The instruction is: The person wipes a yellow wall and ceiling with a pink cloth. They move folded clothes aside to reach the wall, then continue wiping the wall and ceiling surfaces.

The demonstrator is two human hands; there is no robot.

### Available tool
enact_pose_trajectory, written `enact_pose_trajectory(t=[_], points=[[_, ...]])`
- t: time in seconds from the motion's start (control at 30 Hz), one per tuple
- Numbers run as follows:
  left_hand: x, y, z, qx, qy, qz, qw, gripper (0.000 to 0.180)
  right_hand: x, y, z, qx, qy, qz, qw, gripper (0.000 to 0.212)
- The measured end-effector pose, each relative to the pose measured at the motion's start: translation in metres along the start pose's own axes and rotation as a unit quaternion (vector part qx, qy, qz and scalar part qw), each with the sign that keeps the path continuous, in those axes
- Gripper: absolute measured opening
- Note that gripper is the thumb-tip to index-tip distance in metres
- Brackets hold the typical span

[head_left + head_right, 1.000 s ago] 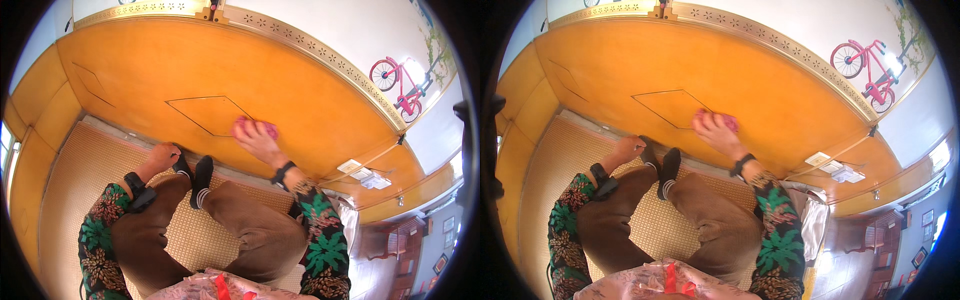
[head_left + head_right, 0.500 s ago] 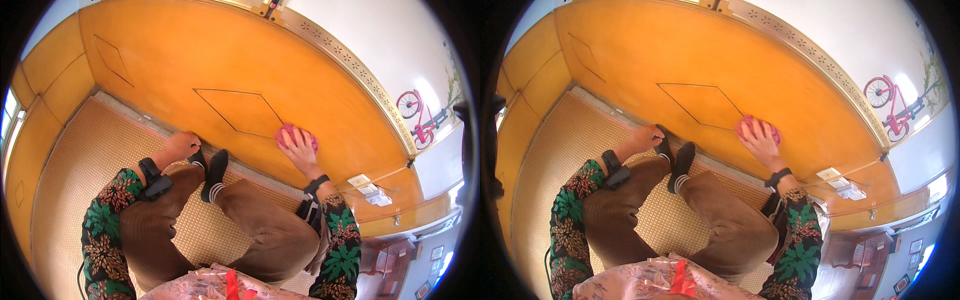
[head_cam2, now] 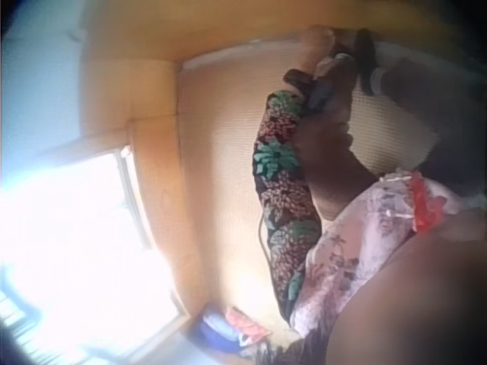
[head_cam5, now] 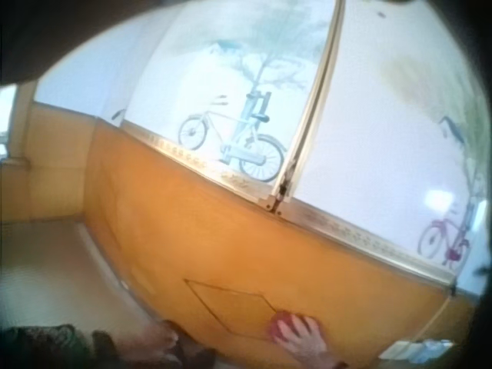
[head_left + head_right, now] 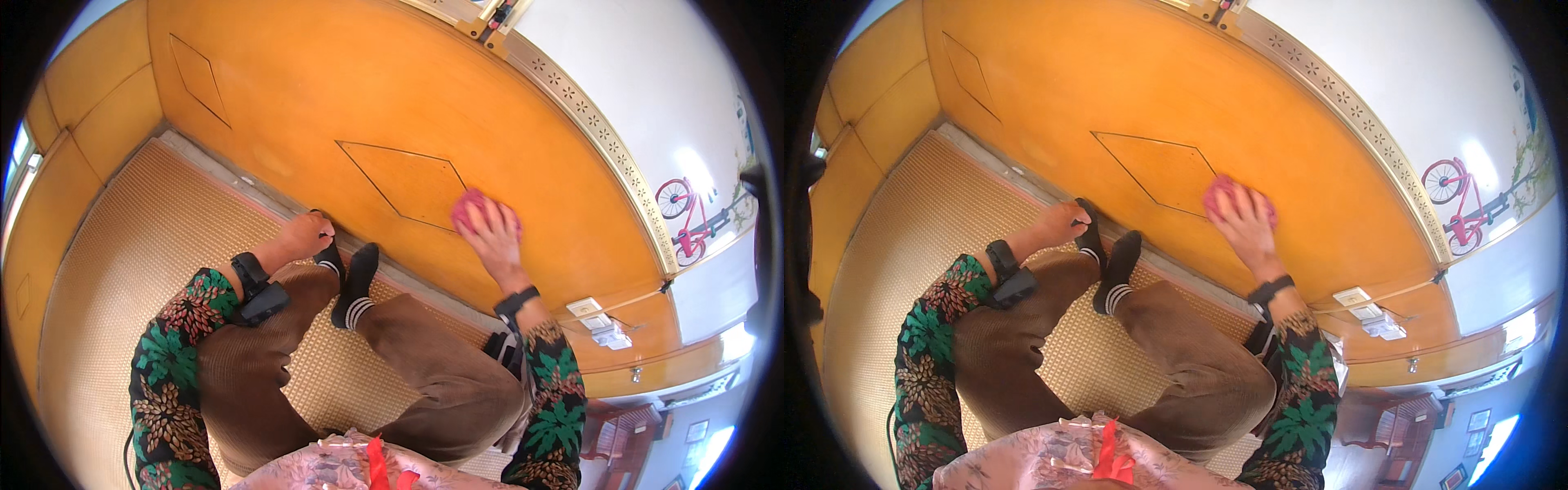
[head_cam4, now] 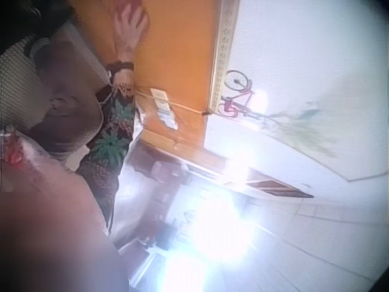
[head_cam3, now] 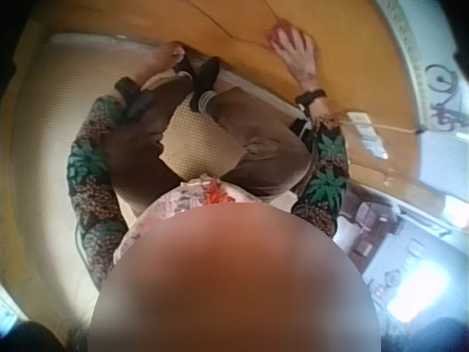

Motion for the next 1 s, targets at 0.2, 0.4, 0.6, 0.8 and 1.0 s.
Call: enact_pose_trajectory(t=[0.2,0.4,0.6,0.8,1.0], points=[[-0.004,-0.004,-0.004,0.023,-0.019,-0.046,0.998,0.021,0.022,-0.011,-0.003,0.018,-0.035,0.059,0.997,0.037],[-0.004,-0.001,0.004,0.043,0.006,-0.063,0.997,0.024,0.184,-0.063,-0.071,-0.020,0.062,0.040,0.997,0.037],[-0.004,0.001,0.005,-0.020,-0.004,-0.032,0.999,0.021,0.130,-0.052,-0.051,0.033,0.088,0.025,0.995,0.037],[-0.006,-0.004,-0.006,0.048,0.020,-0.048,0.997,0.021,0.059,0.006,0.003,-0.002,-0.027,0.103,0.994,0.033],[-0.006,0.007,0.006,-0.009,0.005,-0.022,1.000,0.019,0.231,-0.003,0.007,0.004,-0.116,0.188,0.975,0.041]])
Point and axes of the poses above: each hand's wrist, its own x-axis towards the middle knuckle, its own y-axis out of the back of the hand, z = x × y, the point moved 4 cm from there along x, towards the middle knuckle, and after that the axes turned 7 degrees about z, right-handed, at the moved point
